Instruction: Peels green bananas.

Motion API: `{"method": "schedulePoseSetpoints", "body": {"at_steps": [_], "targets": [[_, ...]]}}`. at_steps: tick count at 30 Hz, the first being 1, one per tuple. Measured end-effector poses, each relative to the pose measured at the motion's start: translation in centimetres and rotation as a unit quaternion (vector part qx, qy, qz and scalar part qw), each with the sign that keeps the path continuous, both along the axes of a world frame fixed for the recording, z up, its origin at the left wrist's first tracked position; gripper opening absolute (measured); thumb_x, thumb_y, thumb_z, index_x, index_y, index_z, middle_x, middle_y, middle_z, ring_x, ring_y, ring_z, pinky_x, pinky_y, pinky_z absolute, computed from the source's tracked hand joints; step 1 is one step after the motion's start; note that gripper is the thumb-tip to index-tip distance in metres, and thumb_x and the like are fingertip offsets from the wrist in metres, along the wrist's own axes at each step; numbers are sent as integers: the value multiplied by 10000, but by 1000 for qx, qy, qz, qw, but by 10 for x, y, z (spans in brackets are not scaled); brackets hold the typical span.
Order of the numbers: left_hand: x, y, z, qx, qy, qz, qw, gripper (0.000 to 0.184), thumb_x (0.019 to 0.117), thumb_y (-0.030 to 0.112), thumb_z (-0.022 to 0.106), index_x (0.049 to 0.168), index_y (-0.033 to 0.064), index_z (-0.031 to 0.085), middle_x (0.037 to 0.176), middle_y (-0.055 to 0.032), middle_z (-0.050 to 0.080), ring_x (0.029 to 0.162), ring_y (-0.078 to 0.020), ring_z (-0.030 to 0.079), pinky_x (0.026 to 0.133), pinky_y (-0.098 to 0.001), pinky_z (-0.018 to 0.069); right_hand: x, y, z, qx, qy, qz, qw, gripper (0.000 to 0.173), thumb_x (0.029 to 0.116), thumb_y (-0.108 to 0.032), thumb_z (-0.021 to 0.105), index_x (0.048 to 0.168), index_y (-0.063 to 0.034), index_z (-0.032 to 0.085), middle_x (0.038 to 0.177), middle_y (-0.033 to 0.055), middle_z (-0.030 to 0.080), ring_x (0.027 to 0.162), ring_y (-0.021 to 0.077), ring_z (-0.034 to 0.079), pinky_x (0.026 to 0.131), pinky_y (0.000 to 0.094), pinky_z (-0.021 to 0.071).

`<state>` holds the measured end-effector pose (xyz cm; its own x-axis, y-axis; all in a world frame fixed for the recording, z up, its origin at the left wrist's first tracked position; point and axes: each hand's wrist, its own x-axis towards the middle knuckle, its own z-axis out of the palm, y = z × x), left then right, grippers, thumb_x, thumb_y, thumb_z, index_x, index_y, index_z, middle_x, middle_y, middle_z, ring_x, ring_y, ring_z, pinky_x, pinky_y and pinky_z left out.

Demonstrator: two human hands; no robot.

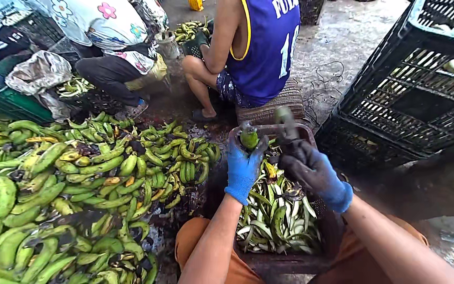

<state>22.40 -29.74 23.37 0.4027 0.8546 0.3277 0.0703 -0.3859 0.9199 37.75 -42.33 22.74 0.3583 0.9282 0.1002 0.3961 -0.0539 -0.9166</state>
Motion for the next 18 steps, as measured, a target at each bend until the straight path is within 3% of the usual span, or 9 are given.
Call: {"method": "schedulePoseSetpoints", "body": {"at_steps": [2,3,5,7,8,11,13,18], "targets": [[-5,-2,5,-35,-49,-42,997,696,911,257,772,1503,190,412,1316,-48,629,1139,-136,641,943,-371,568,11,4,-11,-227,-36,63,971,372,1029,-364,587,1240,-59,603,861,108,658,712,210,650,690,451,565],[-8,2,9,-66,-64,-65,994,693,919,272,764,1510,210,409,1298,-38,642,1111,-141,656,920,-375,580,14,8,-19,-278,-52,74,956,412,1042,-419,550,1273,-82,602,904,130,675,755,245,669,727,494,563],[-15,10,15,-136,-74,-100,983,641,958,397,697,1515,265,408,1187,-35,684,955,-161,690,797,-372,602,21,4,-23,-204,-53,68,975,465,1051,-480,489,1362,-151,594,977,82,692,815,186,670,767,447,567],[-19,13,15,-194,-86,-104,972,577,998,515,592,1510,309,424,1102,-42,695,816,-165,673,684,-343,589,26,1,-21,-70,-92,63,991,536,1014,-518,493,1465,-235,553,1197,45,699,1038,148,672,924,441,561],[-19,13,14,-215,-100,-103,966,552,1017,511,556,1510,304,419,1113,-44,692,817,-156,669,680,-326,584,26,0,-18,-19,-126,65,990,580,986,-524,522,1505,-264,522,1286,72,665,1126,190,643,967,483,535],[-10,20,-5,-207,-155,-108,960,480,1086,296,461,1550,194,395,1284,-90,647,1032,-146,654,897,-339,557,18,-2,-16,69,-251,78,962,634,939,-547,561,1516,-289,514,1315,177,621,1113,325,636,864,582,538],[-7,20,0,-191,-157,-110,963,468,1078,243,483,1527,118,442,1303,-125,643,1083,-153,652,965,-353,538,14,-4,-18,88,-279,99,951,633,945,-554,551,1513,-275,520,1321,219,610,1101,371,638,849,609,528],[-17,12,28,-191,-162,-98,963,403,1087,165,449,1436,-30,491,1293,-195,631,1153,-168,616,1035,-341,482,12,-2,0,123,-255,165,945,604,979,-448,605,1504,-163,524,1329,282,587,1168,365,596,979,520,488]]}}
